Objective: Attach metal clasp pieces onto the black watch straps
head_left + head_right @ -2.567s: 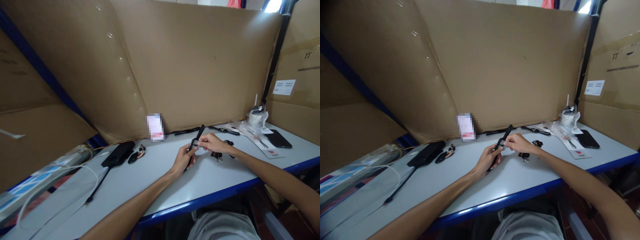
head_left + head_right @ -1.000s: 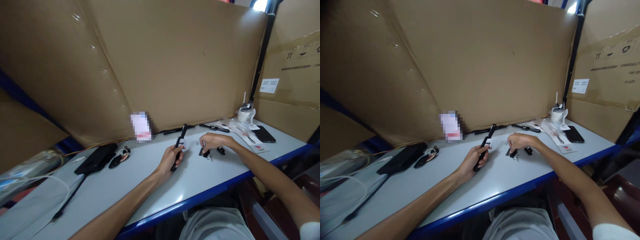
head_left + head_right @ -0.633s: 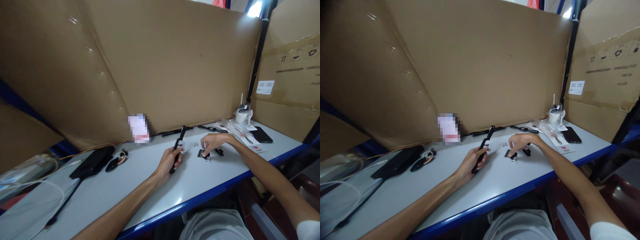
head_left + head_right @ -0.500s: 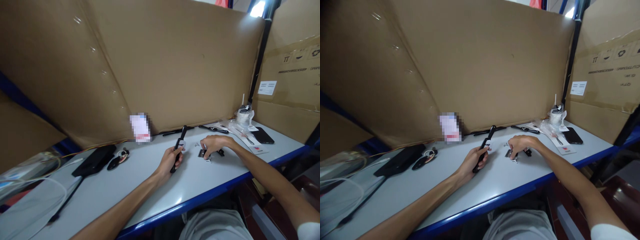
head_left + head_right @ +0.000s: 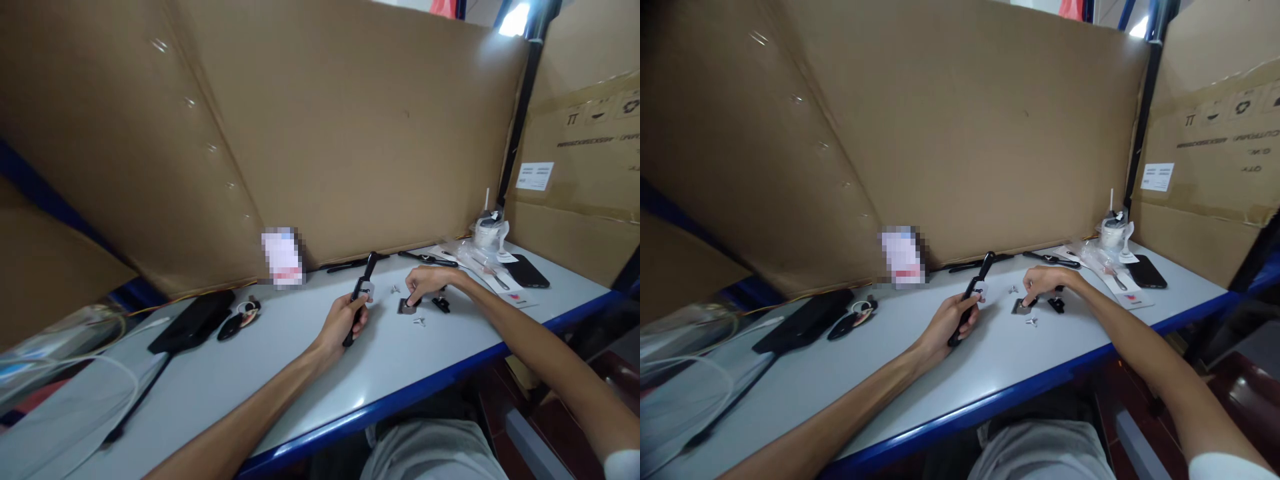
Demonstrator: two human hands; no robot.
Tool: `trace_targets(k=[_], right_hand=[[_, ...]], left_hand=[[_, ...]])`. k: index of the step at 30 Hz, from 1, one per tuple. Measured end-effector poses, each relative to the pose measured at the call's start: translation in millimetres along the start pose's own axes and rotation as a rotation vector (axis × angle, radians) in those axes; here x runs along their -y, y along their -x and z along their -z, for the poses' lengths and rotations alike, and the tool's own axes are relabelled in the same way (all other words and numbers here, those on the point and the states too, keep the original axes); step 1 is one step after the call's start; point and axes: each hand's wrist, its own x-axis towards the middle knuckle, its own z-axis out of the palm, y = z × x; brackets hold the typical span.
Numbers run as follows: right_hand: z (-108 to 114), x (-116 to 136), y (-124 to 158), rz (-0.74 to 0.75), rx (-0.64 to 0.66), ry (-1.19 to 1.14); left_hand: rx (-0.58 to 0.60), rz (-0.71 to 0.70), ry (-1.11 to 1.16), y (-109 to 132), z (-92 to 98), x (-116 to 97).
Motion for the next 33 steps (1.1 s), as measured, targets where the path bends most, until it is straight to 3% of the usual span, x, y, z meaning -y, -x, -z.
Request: trace_targets(k=[2, 4, 9, 16, 19, 24, 33], right_hand=[[4, 0, 2, 0.022, 0.090, -0.067], [9, 1, 6, 0.081, 0.084, -0.121], [13, 14, 13, 0.195, -0.183, -0.389], [-11, 40, -1, 0.254, -0.287, -0.785], [-17, 44, -6, 0.263, -0.334, -0.827], [-23, 46, -12, 0.288, -0.305, -0.837], [-33, 56, -14, 0.309, -0.412, -0.854]], left_hand=[[-0.002, -0.003, -0.004, 0, -0.8, 0], [0.003, -0.008, -0.008, 1, -1.6, 0], [0.020, -0.002, -0.027, 1, -2.5, 0], [0.030, 0.006, -0.018, -1, -2.4, -1], [0.046, 0.019, -0.010, -1, -2.0, -1], [0.066, 0.019, -0.012, -1, -0.9, 1], [0.084, 0.035, -0.003, -3, -0.5, 0]])
